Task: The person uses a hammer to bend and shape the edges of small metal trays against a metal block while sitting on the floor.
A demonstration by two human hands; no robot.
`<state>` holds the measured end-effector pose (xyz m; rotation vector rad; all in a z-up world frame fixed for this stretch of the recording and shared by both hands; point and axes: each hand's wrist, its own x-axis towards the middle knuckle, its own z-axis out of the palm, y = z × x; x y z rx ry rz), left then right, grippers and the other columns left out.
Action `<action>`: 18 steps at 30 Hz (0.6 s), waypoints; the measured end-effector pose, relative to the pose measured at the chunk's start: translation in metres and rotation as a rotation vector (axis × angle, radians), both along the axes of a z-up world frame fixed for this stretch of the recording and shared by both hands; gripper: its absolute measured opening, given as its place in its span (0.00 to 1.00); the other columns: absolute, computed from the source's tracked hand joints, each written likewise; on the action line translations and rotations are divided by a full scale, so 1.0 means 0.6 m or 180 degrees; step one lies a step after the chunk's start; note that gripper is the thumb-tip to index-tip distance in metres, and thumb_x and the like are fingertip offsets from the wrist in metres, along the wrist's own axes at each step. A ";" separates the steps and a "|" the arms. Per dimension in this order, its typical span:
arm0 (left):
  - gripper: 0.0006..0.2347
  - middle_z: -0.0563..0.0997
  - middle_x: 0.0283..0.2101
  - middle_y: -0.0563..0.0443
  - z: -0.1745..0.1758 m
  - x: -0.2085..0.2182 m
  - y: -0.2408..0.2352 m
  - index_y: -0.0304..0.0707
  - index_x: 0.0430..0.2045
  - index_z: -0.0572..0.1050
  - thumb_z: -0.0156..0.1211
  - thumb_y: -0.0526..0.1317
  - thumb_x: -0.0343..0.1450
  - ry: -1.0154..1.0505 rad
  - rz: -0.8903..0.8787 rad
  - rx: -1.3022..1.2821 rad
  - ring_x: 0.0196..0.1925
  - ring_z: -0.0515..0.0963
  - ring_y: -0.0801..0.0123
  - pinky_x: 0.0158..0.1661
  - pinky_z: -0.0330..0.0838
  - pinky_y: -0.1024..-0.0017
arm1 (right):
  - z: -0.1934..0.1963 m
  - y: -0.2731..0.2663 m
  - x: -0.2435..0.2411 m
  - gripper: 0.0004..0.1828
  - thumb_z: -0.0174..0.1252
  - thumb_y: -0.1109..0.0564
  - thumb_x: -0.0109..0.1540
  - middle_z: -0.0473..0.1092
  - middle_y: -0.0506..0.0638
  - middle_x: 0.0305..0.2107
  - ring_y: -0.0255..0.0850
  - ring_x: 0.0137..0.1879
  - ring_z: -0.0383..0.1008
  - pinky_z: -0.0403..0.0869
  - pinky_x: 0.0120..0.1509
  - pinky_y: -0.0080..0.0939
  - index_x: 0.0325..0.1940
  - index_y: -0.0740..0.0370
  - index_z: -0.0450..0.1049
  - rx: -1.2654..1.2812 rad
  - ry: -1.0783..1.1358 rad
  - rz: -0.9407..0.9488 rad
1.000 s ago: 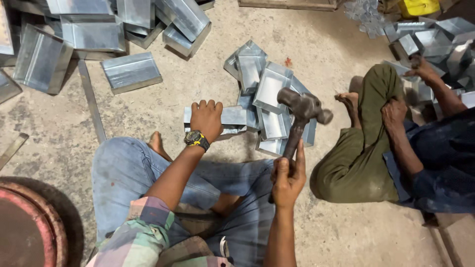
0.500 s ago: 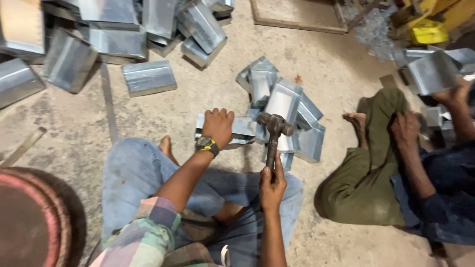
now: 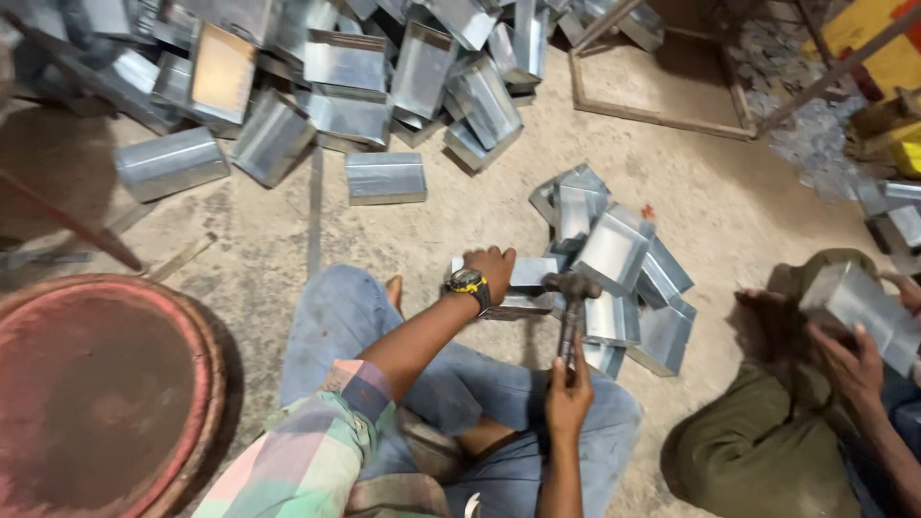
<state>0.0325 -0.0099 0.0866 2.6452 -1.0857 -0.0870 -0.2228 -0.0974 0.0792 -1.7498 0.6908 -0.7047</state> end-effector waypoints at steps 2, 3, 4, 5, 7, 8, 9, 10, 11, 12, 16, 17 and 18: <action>0.23 0.80 0.36 0.36 -0.039 0.026 0.008 0.30 0.46 0.71 0.69 0.41 0.59 0.0537 -0.0284 0.0102 0.39 0.83 0.46 0.39 0.77 0.55 | -0.017 -0.005 -0.006 0.31 0.56 0.60 0.66 0.64 0.42 0.21 0.29 0.25 0.59 0.61 0.29 0.32 0.75 0.50 0.65 0.0002 0.0031 -0.0072; 0.26 0.81 0.34 0.33 -0.056 0.038 0.013 0.26 0.45 0.71 0.72 0.43 0.58 0.0812 -0.0430 0.0144 0.37 0.84 0.46 0.38 0.79 0.58 | -0.022 -0.011 -0.008 0.31 0.56 0.60 0.66 0.64 0.42 0.22 0.29 0.25 0.59 0.61 0.29 0.32 0.75 0.51 0.65 -0.0055 0.0050 -0.0105; 0.23 0.82 0.33 0.34 -0.071 0.048 0.027 0.26 0.42 0.75 0.71 0.48 0.62 0.1164 -0.0319 0.0078 0.36 0.84 0.48 0.38 0.78 0.59 | -0.028 -0.016 -0.008 0.30 0.56 0.60 0.66 0.65 0.42 0.22 0.29 0.25 0.59 0.62 0.28 0.33 0.74 0.51 0.65 -0.0112 0.0068 -0.0138; 0.22 0.82 0.33 0.35 -0.086 0.057 0.048 0.27 0.38 0.78 0.70 0.52 0.65 0.1507 -0.0215 0.0012 0.35 0.84 0.49 0.38 0.78 0.60 | -0.036 -0.021 -0.007 0.30 0.56 0.60 0.66 0.65 0.43 0.21 0.29 0.25 0.60 0.62 0.28 0.33 0.74 0.51 0.66 -0.0076 0.0098 -0.0169; 0.22 0.78 0.30 0.41 -0.113 0.063 0.095 0.29 0.36 0.81 0.69 0.56 0.70 0.2673 0.0237 -0.0538 0.31 0.78 0.56 0.34 0.73 0.61 | -0.049 -0.027 -0.008 0.30 0.56 0.60 0.66 0.65 0.44 0.20 0.29 0.25 0.61 0.63 0.28 0.33 0.74 0.52 0.66 0.0000 0.0166 -0.0229; 0.21 0.74 0.27 0.46 -0.121 0.060 0.121 0.30 0.36 0.81 0.69 0.55 0.71 0.3483 0.0595 -0.1038 0.27 0.72 0.60 0.29 0.69 0.62 | -0.055 -0.028 -0.008 0.30 0.56 0.61 0.66 0.66 0.44 0.21 0.29 0.25 0.62 0.64 0.28 0.33 0.74 0.52 0.66 -0.0039 0.0202 -0.0269; 0.20 0.70 0.25 0.51 -0.122 0.061 0.143 0.31 0.37 0.80 0.70 0.54 0.72 0.4286 0.0951 -0.1565 0.24 0.66 0.65 0.25 0.64 0.62 | -0.060 -0.033 -0.008 0.30 0.56 0.61 0.66 0.67 0.44 0.21 0.30 0.25 0.63 0.64 0.28 0.33 0.73 0.52 0.66 -0.0089 0.0244 -0.0311; 0.17 0.75 0.27 0.53 -0.116 0.072 0.165 0.32 0.37 0.80 0.67 0.51 0.71 0.4523 0.1159 -0.2054 0.25 0.73 0.68 0.26 0.70 0.65 | -0.066 -0.035 -0.006 0.30 0.56 0.61 0.66 0.68 0.44 0.21 0.30 0.24 0.64 0.65 0.28 0.33 0.73 0.53 0.66 -0.0138 0.0285 -0.0354; 0.15 0.81 0.29 0.54 -0.105 0.083 0.181 0.34 0.38 0.79 0.64 0.49 0.70 0.4765 0.1355 -0.2557 0.26 0.79 0.70 0.28 0.76 0.68 | -0.068 -0.039 -0.008 0.30 0.56 0.61 0.66 0.67 0.44 0.21 0.30 0.24 0.63 0.64 0.27 0.33 0.73 0.52 0.66 0.0030 0.0274 -0.0396; 0.13 0.86 0.31 0.54 -0.089 0.103 0.194 0.36 0.38 0.79 0.61 0.46 0.69 0.4994 0.1550 -0.3072 0.27 0.86 0.72 0.29 0.82 0.70 | -0.069 -0.045 -0.009 0.30 0.56 0.61 0.66 0.66 0.45 0.20 0.30 0.24 0.62 0.63 0.26 0.34 0.74 0.52 0.65 0.0198 0.0262 -0.0437; 0.21 0.76 0.31 0.51 -0.004 0.263 0.254 0.38 0.44 0.73 0.62 0.59 0.74 0.4207 0.0853 -0.5019 0.24 0.74 0.72 0.19 0.67 0.77 | -0.070 -0.042 0.001 0.30 0.53 0.60 0.67 0.63 0.45 0.18 0.31 0.20 0.59 0.59 0.22 0.36 0.75 0.48 0.64 0.0808 0.0236 -0.0525; 0.24 0.76 0.39 0.46 0.006 0.301 0.265 0.35 0.48 0.70 0.59 0.60 0.76 0.4022 0.0580 -0.5657 0.32 0.81 0.66 0.26 0.75 0.72 | -0.067 -0.039 -0.006 0.31 0.54 0.60 0.66 0.63 0.44 0.18 0.31 0.20 0.59 0.59 0.22 0.35 0.75 0.48 0.64 0.0784 0.0247 -0.0526; 0.23 0.75 0.42 0.47 0.005 0.330 0.281 0.44 0.49 0.67 0.55 0.62 0.75 0.3686 0.1360 -0.5852 0.36 0.82 0.65 0.31 0.78 0.69 | -0.062 -0.036 -0.016 0.31 0.54 0.61 0.66 0.63 0.44 0.18 0.30 0.20 0.59 0.60 0.21 0.35 0.75 0.48 0.64 0.0761 0.0258 -0.0526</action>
